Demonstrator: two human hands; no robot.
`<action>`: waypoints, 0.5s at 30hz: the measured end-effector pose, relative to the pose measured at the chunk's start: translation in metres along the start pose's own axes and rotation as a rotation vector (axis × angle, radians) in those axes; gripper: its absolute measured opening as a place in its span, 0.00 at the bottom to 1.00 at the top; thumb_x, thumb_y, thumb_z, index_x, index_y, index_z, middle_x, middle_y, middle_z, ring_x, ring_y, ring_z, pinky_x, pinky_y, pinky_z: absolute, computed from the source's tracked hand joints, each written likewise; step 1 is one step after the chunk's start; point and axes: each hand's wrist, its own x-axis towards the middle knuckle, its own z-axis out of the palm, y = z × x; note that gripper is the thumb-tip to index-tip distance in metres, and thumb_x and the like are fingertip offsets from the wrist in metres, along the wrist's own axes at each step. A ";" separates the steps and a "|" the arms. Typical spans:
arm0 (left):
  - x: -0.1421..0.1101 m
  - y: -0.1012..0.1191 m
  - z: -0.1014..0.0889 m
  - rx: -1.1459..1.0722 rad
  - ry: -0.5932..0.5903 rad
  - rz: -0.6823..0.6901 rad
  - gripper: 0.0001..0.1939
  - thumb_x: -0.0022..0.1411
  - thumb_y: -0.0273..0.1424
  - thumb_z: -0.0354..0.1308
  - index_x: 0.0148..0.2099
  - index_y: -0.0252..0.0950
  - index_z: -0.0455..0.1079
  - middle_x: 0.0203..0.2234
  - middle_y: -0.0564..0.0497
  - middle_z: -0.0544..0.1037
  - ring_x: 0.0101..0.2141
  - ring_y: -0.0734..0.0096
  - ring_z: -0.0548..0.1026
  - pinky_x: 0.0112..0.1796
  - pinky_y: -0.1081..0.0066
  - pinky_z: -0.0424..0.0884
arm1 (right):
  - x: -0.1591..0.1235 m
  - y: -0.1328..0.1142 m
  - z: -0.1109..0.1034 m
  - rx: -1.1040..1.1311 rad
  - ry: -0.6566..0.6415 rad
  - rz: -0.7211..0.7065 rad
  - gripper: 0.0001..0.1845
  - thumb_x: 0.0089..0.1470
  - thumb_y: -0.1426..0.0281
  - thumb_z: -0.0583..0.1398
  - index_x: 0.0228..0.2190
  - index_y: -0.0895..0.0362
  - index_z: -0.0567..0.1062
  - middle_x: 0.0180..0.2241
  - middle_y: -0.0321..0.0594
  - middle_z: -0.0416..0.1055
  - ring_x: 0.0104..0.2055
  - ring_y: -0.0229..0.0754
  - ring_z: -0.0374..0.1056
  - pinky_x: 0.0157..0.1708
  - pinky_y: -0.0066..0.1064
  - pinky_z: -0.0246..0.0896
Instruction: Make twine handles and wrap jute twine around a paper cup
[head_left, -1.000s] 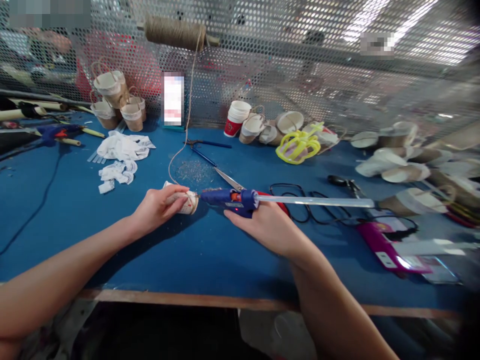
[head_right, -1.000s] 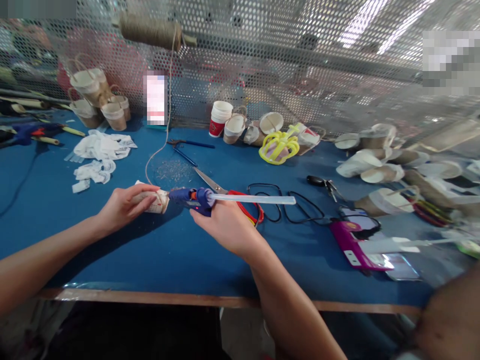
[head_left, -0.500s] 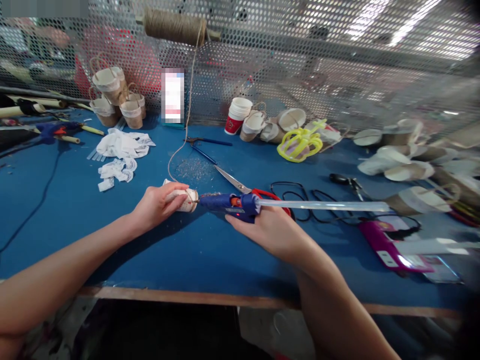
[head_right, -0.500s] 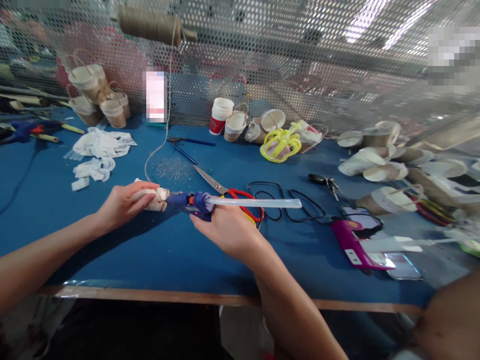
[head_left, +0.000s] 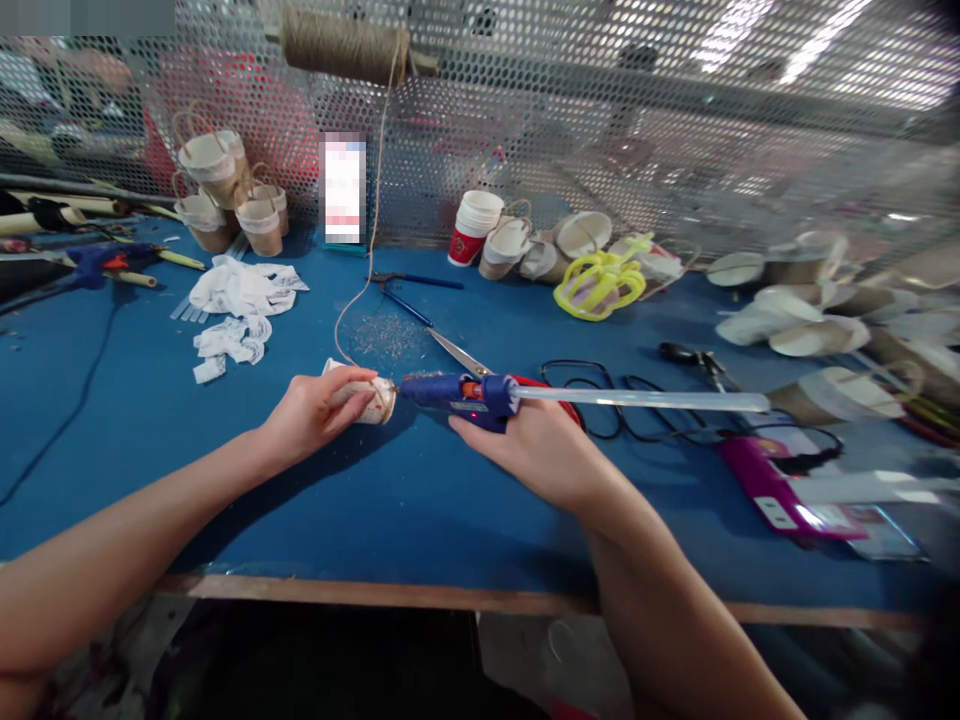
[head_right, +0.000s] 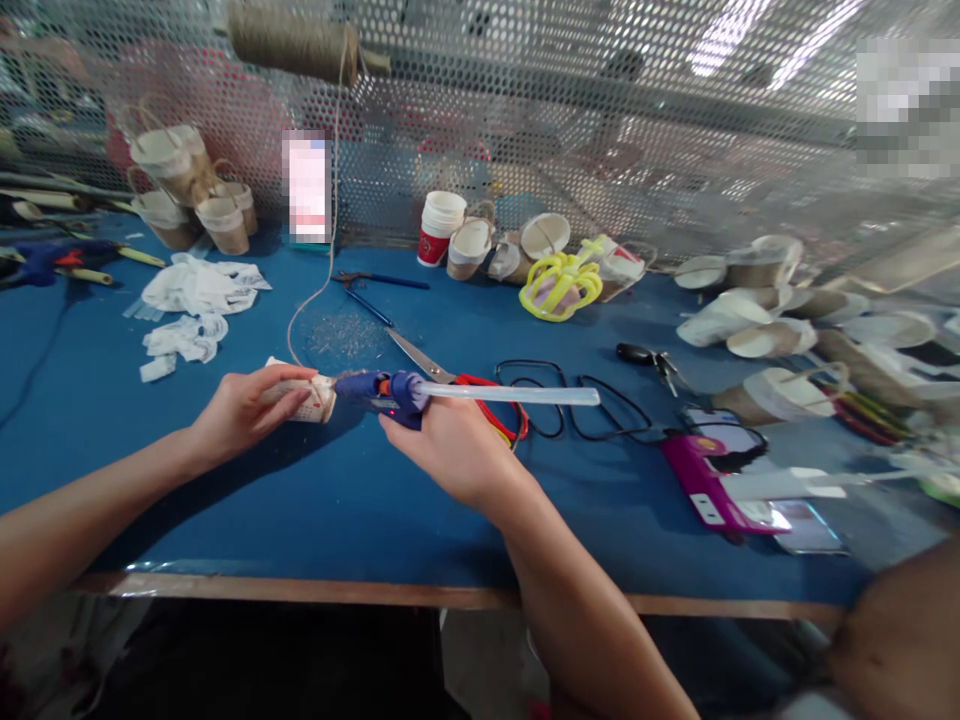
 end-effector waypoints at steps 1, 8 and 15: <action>0.000 0.000 0.000 -0.004 -0.001 0.005 0.14 0.60 0.35 0.49 0.42 0.34 0.70 0.31 0.49 0.80 0.27 0.72 0.78 0.27 0.79 0.70 | 0.001 0.000 0.000 0.005 0.004 -0.006 0.06 0.48 0.68 0.56 0.27 0.56 0.72 0.24 0.36 0.72 0.28 0.40 0.67 0.27 0.27 0.59; 0.000 0.001 0.001 -0.035 0.010 0.052 0.13 0.60 0.33 0.50 0.43 0.32 0.70 0.30 0.47 0.80 0.27 0.72 0.78 0.27 0.79 0.70 | 0.006 0.000 0.001 0.033 0.002 0.018 0.06 0.48 0.68 0.56 0.28 0.57 0.72 0.26 0.36 0.72 0.29 0.40 0.67 0.31 0.29 0.60; -0.002 0.000 0.000 0.007 0.015 0.087 0.15 0.60 0.32 0.49 0.44 0.29 0.70 0.31 0.45 0.80 0.27 0.69 0.78 0.26 0.76 0.71 | 0.010 0.001 0.003 0.038 -0.031 -0.002 0.07 0.49 0.68 0.55 0.29 0.57 0.72 0.26 0.36 0.72 0.31 0.41 0.68 0.32 0.28 0.60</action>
